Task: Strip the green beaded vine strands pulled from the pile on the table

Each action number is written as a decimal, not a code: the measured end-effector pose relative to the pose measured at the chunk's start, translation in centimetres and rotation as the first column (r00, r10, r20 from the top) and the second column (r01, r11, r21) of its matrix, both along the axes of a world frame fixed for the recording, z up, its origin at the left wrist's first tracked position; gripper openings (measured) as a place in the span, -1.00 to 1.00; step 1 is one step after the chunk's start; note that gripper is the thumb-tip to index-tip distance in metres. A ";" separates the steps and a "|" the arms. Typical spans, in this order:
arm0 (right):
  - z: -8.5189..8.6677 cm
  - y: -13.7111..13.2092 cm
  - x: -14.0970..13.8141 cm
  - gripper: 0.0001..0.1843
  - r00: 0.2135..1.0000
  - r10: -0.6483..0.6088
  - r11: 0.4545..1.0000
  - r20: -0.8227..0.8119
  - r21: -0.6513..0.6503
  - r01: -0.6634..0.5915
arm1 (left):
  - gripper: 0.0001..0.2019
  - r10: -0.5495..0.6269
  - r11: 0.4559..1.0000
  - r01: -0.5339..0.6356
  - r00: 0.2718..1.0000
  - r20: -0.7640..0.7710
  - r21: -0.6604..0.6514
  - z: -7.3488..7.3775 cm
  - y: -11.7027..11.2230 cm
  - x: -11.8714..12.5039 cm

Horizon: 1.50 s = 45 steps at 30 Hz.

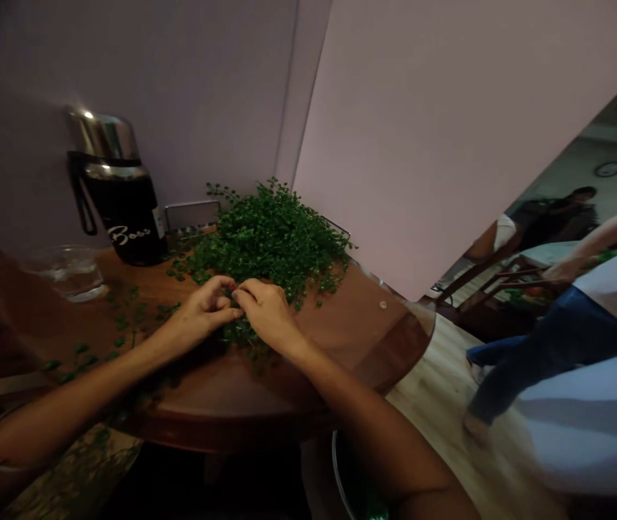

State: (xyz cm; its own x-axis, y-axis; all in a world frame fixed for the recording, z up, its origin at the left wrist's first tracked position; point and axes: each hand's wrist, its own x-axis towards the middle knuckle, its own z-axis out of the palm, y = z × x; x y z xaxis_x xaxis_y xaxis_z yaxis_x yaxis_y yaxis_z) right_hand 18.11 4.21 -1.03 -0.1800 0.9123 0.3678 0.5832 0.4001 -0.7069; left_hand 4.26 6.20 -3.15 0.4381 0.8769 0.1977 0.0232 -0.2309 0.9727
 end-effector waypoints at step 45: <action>0.7 -0.6 1.7 -0.69 0.733 0.081 0.677 -0.676 -0.502 -0.538 | -0.86 -0.202 0.871 0.309 0.933 0.296 -0.381 1.9 -0.6 -2.1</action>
